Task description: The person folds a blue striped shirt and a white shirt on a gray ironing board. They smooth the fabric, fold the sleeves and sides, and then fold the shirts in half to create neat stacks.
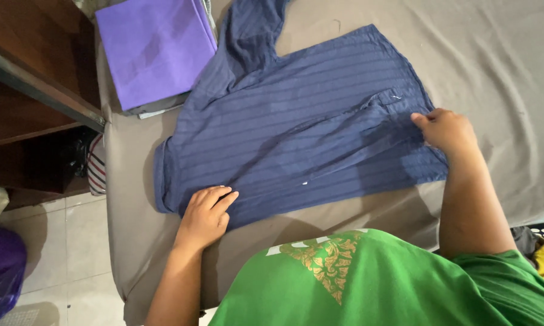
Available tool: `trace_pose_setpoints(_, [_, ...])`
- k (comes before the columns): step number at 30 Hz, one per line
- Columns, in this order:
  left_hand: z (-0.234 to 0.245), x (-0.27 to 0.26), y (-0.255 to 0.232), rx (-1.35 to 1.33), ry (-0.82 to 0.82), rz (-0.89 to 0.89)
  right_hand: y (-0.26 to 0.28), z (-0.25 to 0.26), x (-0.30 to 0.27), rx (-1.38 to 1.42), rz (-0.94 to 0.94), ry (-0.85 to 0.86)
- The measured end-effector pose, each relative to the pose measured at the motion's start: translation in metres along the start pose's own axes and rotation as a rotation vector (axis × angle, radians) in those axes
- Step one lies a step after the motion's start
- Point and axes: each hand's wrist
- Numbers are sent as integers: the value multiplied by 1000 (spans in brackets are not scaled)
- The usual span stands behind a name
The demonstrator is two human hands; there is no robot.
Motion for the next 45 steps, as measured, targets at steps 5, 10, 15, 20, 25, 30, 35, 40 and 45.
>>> trace_pose_setpoints(5, [2, 3, -3, 0, -40, 2, -7, -20, 15, 415, 69, -156])
trace_pose_setpoints(10, [-2, -3, 1, -3, 22, 18, 3, -9, 5, 725, 153, -354])
trace_pose_setpoints(15, [-1, -4, 3, -20, 24, 30, 0, -10, 5, 1124, 287, -508])
trace_pose_setpoints(20, [-3, -5, 5, -14, 23, 32, -29, 5, 4, 738, 102, -407])
trace_pose_setpoints(25, [-3, -3, 4, -58, -33, 7, -28, -5, -5, 187, -35, -48])
trace_pose_setpoints(30, [-2, -1, 2, -35, -41, -42, -35, -22, 3, 162, 34, -108])
trace_pose_setpoints(35, [1, -1, -1, -4, -23, -44, -44, -28, 12, 127, 69, -159])
trace_pose_setpoints(40, [1, 0, 2, 70, -42, -55, -22, -21, 9, 457, 5, 37])
trace_pose_setpoints(45, [20, 2, -9, -58, -99, -45, -40, 4, 2, 1012, 324, -295])
Point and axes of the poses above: each hand's wrist, its own x-axis towards the middle knuckle, its own z-axis out of the back of the hand, y = z × x, and after that the axes turned 5 degrees about z, right-handed
